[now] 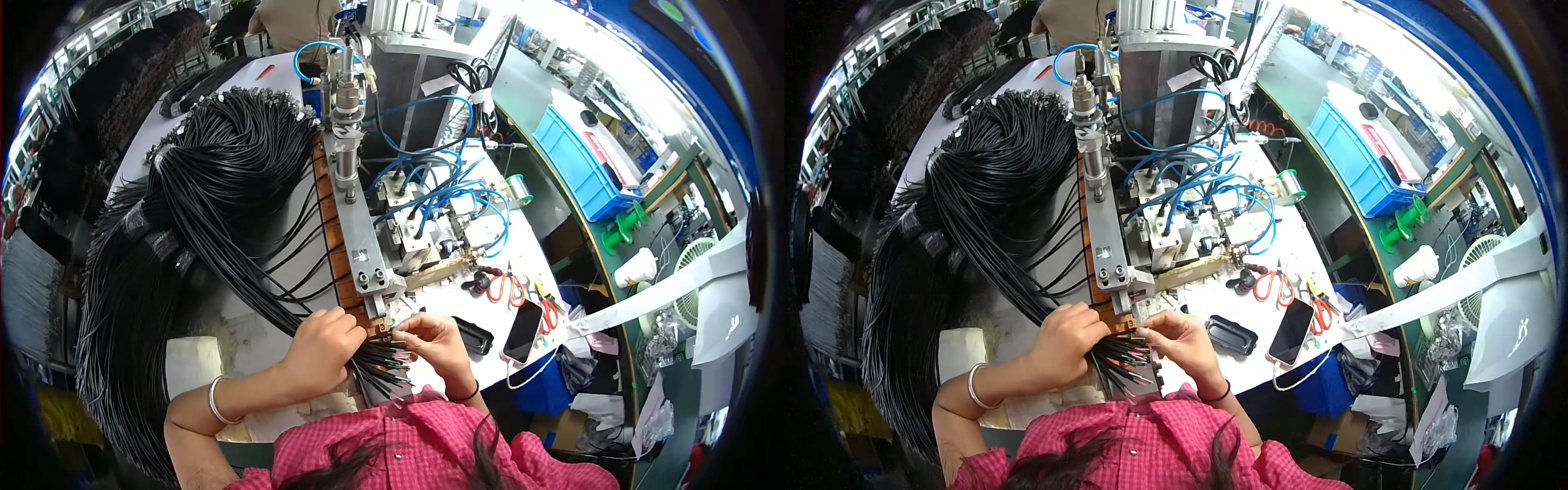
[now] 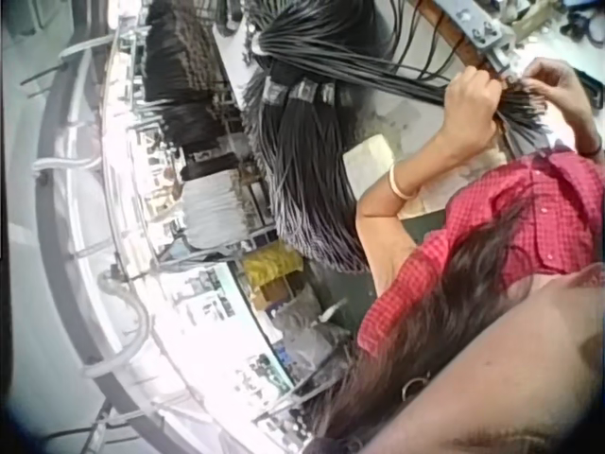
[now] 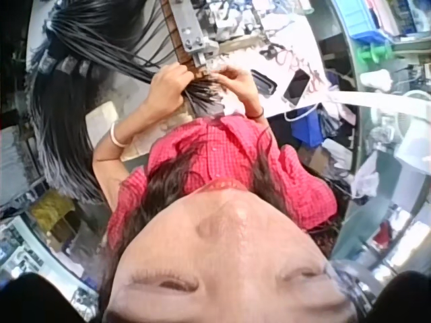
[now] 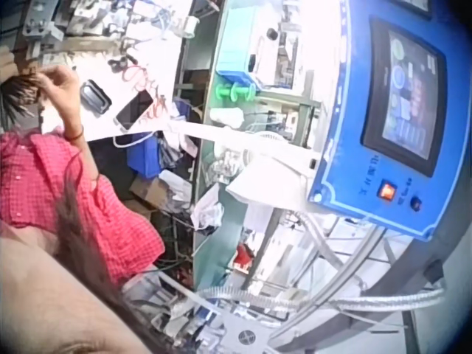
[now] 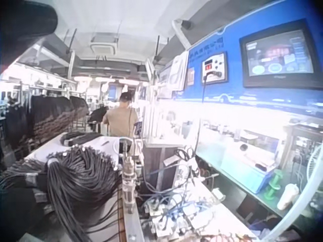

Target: The person gathers wires from a bundle, positions wire ends into slots on a machine fixture, and attaches a connector piece to a wire end by hand.

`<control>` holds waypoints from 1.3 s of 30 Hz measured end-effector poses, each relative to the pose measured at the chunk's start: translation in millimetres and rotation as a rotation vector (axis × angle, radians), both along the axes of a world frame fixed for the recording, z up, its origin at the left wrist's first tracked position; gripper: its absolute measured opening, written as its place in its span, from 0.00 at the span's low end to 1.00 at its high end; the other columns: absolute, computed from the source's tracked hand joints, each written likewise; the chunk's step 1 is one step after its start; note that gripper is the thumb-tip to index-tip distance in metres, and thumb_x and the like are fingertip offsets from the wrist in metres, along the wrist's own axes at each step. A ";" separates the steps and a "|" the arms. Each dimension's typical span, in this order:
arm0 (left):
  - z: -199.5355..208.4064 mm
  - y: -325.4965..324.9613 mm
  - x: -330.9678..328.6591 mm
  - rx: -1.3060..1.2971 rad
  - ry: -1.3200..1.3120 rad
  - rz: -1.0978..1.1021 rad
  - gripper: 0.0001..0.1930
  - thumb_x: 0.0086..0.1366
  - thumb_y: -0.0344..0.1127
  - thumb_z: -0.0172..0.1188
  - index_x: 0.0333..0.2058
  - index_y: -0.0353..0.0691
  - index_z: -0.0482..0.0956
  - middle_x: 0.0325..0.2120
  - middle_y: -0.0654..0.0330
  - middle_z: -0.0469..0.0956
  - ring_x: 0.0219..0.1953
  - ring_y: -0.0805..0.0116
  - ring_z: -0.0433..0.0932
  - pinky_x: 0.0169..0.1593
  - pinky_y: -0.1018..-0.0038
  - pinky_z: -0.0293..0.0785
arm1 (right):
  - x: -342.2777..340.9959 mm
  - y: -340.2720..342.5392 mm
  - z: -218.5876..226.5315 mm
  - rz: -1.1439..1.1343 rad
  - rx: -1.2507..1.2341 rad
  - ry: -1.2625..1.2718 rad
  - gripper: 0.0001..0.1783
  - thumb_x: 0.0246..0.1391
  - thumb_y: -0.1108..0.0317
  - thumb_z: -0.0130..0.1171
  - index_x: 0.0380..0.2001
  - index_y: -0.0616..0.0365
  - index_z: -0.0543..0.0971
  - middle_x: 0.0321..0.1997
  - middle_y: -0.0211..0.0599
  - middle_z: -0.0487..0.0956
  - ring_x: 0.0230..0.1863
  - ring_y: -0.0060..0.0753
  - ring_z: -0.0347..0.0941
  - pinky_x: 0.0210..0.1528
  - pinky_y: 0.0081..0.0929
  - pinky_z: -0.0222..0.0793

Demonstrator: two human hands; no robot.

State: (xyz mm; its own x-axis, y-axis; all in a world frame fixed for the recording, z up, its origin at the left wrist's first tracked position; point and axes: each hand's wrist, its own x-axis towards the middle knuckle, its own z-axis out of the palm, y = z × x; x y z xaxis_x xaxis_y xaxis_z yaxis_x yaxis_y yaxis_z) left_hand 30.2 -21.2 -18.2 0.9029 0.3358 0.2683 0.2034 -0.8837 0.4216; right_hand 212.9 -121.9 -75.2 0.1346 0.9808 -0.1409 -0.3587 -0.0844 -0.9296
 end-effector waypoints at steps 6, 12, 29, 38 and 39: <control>-6.0 -3.2 0.4 0.001 -0.011 -0.059 0.10 0.36 0.22 0.53 0.23 0.37 0.70 0.22 0.57 0.67 0.30 0.57 0.67 0.33 0.66 0.61 | 4.4 -2.4 -12.8 -0.058 -0.008 -0.170 0.05 0.50 0.73 0.60 0.31 0.62 0.76 0.22 0.25 0.75 0.18 0.10 0.64 0.20 0.09 0.59; -8.8 0.5 1.0 0.098 -0.038 -0.014 0.08 0.39 0.23 0.54 0.23 0.38 0.70 0.21 0.58 0.69 0.29 0.60 0.68 0.33 0.68 0.61 | 1.6 4.9 -22.5 -0.109 -0.065 -0.186 0.04 0.53 0.71 0.57 0.29 0.60 0.74 0.19 0.22 0.72 0.16 0.09 0.61 0.16 0.09 0.55; -13.3 1.8 0.4 -0.001 0.039 0.036 0.12 0.38 0.23 0.54 0.27 0.37 0.73 0.21 0.58 0.70 0.30 0.59 0.69 0.33 0.67 0.63 | -0.7 0.5 -2.4 -0.137 -0.076 -0.197 0.05 0.51 0.75 0.57 0.32 0.62 0.75 0.18 0.22 0.71 0.16 0.09 0.61 0.17 0.07 0.54; -10.3 1.8 -1.5 -0.016 0.009 -0.011 0.13 0.38 0.21 0.53 0.29 0.36 0.73 0.21 0.57 0.70 0.30 0.57 0.69 0.33 0.66 0.64 | -4.3 1.0 -4.7 -0.171 0.001 -0.101 0.03 0.48 0.78 0.58 0.28 0.65 0.77 0.22 0.29 0.76 0.17 0.11 0.65 0.16 0.08 0.57; -11.8 1.8 -1.8 -0.014 -0.002 0.000 0.12 0.37 0.21 0.53 0.26 0.36 0.72 0.21 0.57 0.70 0.30 0.57 0.68 0.33 0.66 0.64 | -4.6 0.5 -4.2 -0.194 0.003 -0.105 0.02 0.48 0.78 0.58 0.28 0.66 0.77 0.21 0.30 0.76 0.17 0.12 0.65 0.16 0.09 0.57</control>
State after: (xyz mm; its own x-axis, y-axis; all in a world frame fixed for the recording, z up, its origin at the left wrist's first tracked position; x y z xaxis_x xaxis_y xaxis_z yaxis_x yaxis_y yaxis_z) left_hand 28.4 -19.4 -29.9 0.9026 0.3394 0.2650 0.2024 -0.8776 0.4345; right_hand 208.3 -121.4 -79.4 0.3347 0.9355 -0.1134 -0.2696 -0.0202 -0.9628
